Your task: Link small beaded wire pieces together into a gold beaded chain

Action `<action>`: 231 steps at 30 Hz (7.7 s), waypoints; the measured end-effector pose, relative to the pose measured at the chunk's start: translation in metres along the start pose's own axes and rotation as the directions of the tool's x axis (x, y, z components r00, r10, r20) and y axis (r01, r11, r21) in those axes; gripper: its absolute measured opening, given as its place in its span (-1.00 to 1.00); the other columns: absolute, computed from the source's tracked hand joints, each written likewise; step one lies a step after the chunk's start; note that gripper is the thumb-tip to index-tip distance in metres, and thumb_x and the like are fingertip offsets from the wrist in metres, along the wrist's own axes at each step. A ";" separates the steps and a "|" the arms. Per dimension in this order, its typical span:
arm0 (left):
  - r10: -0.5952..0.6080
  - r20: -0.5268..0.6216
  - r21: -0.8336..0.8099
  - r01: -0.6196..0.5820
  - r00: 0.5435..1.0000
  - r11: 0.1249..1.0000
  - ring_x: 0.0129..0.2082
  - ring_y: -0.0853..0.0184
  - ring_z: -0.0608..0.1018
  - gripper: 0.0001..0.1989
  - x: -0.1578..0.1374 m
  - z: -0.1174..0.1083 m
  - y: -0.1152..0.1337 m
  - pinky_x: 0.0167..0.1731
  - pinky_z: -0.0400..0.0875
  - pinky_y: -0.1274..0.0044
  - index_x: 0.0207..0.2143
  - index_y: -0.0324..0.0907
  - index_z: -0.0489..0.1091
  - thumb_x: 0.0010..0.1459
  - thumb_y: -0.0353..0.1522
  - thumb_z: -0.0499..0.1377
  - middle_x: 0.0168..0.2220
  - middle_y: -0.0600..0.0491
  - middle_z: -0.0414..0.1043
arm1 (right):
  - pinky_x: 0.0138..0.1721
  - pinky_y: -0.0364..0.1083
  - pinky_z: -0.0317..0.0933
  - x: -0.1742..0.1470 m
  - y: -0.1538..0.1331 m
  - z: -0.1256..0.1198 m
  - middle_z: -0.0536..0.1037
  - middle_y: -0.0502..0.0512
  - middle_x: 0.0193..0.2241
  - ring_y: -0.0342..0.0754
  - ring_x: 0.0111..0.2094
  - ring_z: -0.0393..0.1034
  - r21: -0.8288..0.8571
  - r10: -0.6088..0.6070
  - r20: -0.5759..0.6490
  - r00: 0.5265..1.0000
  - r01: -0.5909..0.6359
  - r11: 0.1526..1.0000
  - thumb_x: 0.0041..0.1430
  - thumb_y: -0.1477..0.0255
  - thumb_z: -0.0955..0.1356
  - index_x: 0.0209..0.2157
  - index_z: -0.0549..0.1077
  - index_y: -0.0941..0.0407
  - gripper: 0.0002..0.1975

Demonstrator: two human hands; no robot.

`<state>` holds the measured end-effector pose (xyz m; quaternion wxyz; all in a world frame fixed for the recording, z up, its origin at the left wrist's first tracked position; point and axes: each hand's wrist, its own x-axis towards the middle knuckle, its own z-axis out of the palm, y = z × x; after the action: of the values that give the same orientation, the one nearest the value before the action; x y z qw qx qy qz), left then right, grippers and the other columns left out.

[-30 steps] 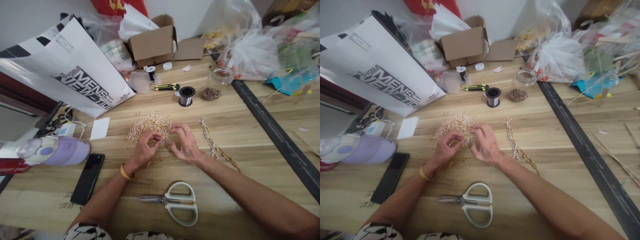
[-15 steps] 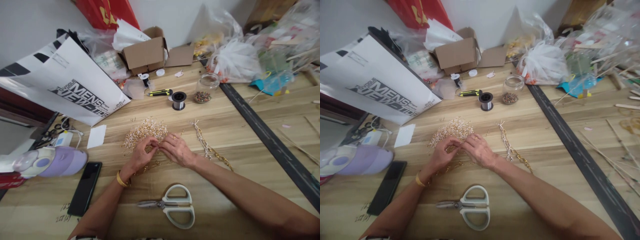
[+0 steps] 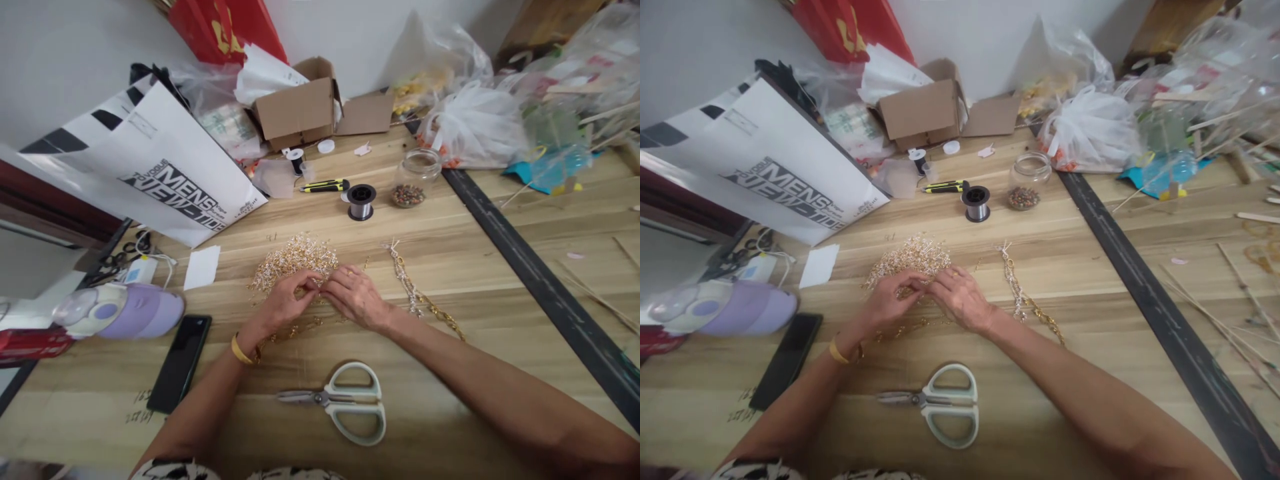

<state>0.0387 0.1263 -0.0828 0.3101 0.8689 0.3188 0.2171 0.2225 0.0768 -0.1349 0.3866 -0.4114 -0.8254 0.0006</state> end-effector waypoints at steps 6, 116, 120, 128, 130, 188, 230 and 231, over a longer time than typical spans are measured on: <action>0.013 -0.010 0.000 -0.013 1.000 1.000 -0.41 0.41 0.58 -0.71 0.000 -0.007 0.000 -0.31 0.45 0.59 -0.14 -0.18 0.39 0.05 -0.54 0.17 -0.43 0.11 0.54 | -0.18 -0.04 0.14 0.001 -0.003 -0.003 0.48 0.11 -0.41 -0.05 -0.32 0.29 -0.005 0.017 0.011 1.000 -0.017 1.000 0.31 0.45 0.22 -0.34 0.41 0.16 -0.82; 0.164 0.109 0.377 -0.194 0.980 0.906 -0.17 0.24 0.33 -0.79 -0.020 -0.007 -0.029 -0.11 0.32 0.34 -0.20 -0.18 0.47 0.22 -0.49 0.06 -0.28 -0.04 0.35 | -0.33 -0.08 0.22 0.005 -0.002 -0.006 0.47 0.08 -0.43 -0.05 -0.38 0.35 0.188 0.310 -0.024 0.950 -0.301 0.935 0.26 0.46 0.25 -0.32 0.38 0.11 -0.90; 0.204 0.084 0.281 -0.219 0.975 0.934 -0.18 0.27 0.35 -0.82 -0.019 -0.009 -0.035 -0.12 0.31 0.38 -0.29 -0.19 0.49 0.20 -0.50 0.08 -0.31 -0.03 0.39 | -0.33 -0.07 0.22 0.004 0.000 -0.006 0.48 0.08 -0.42 -0.05 -0.37 0.36 0.196 0.307 -0.016 0.951 -0.299 0.934 0.26 0.46 0.25 -0.31 0.38 0.11 -0.91; 0.179 -0.031 0.342 -0.157 0.983 0.927 -0.13 0.24 0.35 -0.77 -0.017 -0.009 -0.039 -0.06 0.31 0.31 -0.16 -0.20 0.45 0.21 -0.51 0.04 -0.24 -0.05 0.37 | -0.33 -0.09 0.21 0.004 0.000 -0.006 0.47 0.08 -0.43 -0.07 -0.38 0.34 0.201 0.312 -0.014 0.950 -0.303 0.931 0.25 0.48 0.26 -0.32 0.39 0.13 -0.92; 0.154 -0.001 0.366 -0.143 0.988 0.920 -0.09 0.22 0.34 -0.75 -0.017 -0.009 -0.037 -0.03 0.30 0.30 -0.12 -0.20 0.43 0.22 -0.51 0.03 -0.21 -0.06 0.34 | -0.32 -0.09 0.22 0.004 0.000 -0.005 0.47 0.08 -0.42 -0.07 -0.37 0.34 0.202 0.311 -0.011 0.950 -0.302 0.932 0.25 0.49 0.26 -0.31 0.39 0.12 -0.92; 0.165 -0.134 0.150 -0.144 0.977 0.978 -0.14 0.23 0.45 -0.91 -0.016 -0.020 -0.062 -0.12 0.37 0.34 -0.33 -0.22 0.49 0.15 -0.45 0.17 -0.35 -0.05 0.52 | -0.31 -0.08 0.20 0.005 -0.001 -0.006 0.48 0.08 -0.42 -0.06 -0.38 0.35 0.182 0.313 -0.004 0.950 -0.308 0.934 0.26 0.46 0.25 -0.33 0.38 0.11 -0.90; 0.116 0.146 0.295 -0.155 0.982 0.943 -0.15 0.23 0.37 -0.91 -0.013 -0.038 -0.044 -0.09 0.30 0.36 -0.41 -0.20 0.48 0.13 -0.39 0.21 -0.37 0.00 0.43 | -0.33 -0.07 0.20 0.004 0.000 -0.005 0.46 0.07 -0.45 -0.06 -0.40 0.32 0.185 0.307 0.005 0.952 -0.303 0.935 0.26 0.45 0.25 -0.34 0.38 0.11 -0.89; 0.114 0.154 0.300 -0.156 0.981 0.941 -0.14 0.23 0.37 -0.92 -0.013 -0.038 -0.045 -0.08 0.30 0.35 -0.41 -0.20 0.48 0.12 -0.38 0.22 -0.36 0.00 0.43 | -0.33 -0.07 0.20 0.004 0.000 -0.006 0.45 0.07 -0.45 -0.06 -0.40 0.32 0.187 0.308 0.008 0.951 -0.304 0.934 0.26 0.45 0.25 -0.34 0.38 0.11 -0.89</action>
<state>-0.0114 0.1594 -0.0882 0.1746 0.9394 0.2669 0.1258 0.2241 0.0777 -0.1281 0.4275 -0.4970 -0.7433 0.1334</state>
